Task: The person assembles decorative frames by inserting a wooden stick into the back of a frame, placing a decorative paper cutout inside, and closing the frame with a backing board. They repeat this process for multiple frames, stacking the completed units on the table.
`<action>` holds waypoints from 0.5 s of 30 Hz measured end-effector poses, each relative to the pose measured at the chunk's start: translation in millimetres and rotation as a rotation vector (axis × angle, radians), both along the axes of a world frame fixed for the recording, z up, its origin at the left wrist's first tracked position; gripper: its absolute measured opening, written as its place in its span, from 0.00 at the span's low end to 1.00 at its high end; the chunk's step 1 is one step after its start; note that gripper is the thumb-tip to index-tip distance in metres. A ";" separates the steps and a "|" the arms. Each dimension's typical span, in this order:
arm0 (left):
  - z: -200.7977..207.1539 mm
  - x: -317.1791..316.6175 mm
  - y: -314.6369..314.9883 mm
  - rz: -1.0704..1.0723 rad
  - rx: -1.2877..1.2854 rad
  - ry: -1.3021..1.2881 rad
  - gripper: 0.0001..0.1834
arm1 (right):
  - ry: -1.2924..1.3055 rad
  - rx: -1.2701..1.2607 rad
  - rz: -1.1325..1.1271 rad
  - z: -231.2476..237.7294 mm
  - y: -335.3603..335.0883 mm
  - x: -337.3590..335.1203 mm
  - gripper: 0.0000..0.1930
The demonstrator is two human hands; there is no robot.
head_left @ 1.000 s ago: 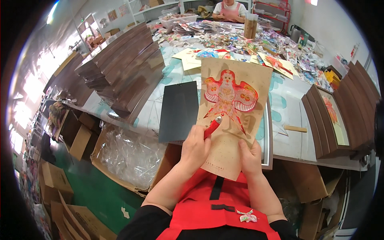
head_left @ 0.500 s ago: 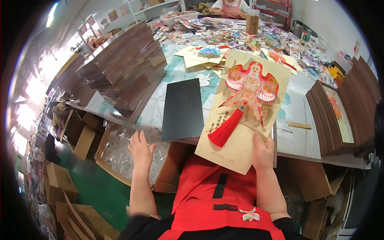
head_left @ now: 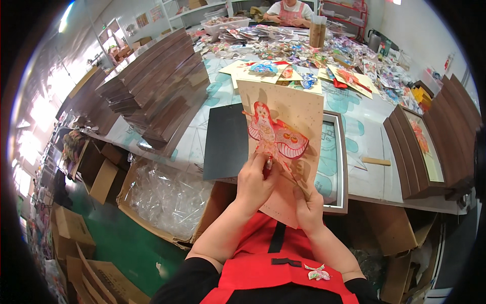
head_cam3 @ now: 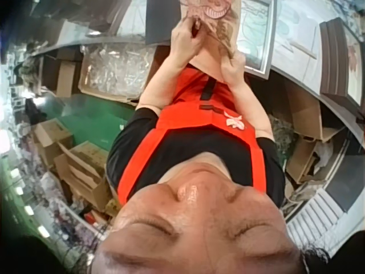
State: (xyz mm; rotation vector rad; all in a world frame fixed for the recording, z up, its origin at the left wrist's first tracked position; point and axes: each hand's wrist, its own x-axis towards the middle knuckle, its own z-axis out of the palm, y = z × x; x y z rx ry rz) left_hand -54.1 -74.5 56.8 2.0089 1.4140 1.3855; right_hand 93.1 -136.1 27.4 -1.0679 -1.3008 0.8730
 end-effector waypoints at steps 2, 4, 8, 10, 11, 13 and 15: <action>7.2 -7.7 -7.5 -0.097 -0.226 -0.114 0.09 | 0.139 0.040 -0.011 -0.6 3.2 -0.9 0.17; 3.5 -17.9 -12.3 -0.205 -0.354 -0.191 0.10 | 0.207 -0.014 -0.001 -6.5 6.3 4.6 0.16; -8.0 -39.7 -30.9 -0.261 -0.535 -0.138 0.11 | 0.363 -0.079 0.017 -7.0 11.2 6.3 0.14; -11.2 -47.8 -43.1 -0.255 -0.567 -0.099 0.11 | 0.331 -0.062 0.008 -7.1 13.2 8.6 0.14; -20.0 -57.9 -48.2 -0.244 -0.581 -0.054 0.10 | 0.317 -0.057 0.008 -6.7 13.2 9.7 0.14; -29.3 -76.5 -52.6 -0.236 -0.586 0.097 0.10 | 0.322 -0.036 -0.005 -6.3 12.5 13.6 0.15; -45.3 -99.3 -55.6 -0.143 -0.561 0.292 0.10 | 0.351 -0.029 -0.005 -6.3 13.2 17.8 0.15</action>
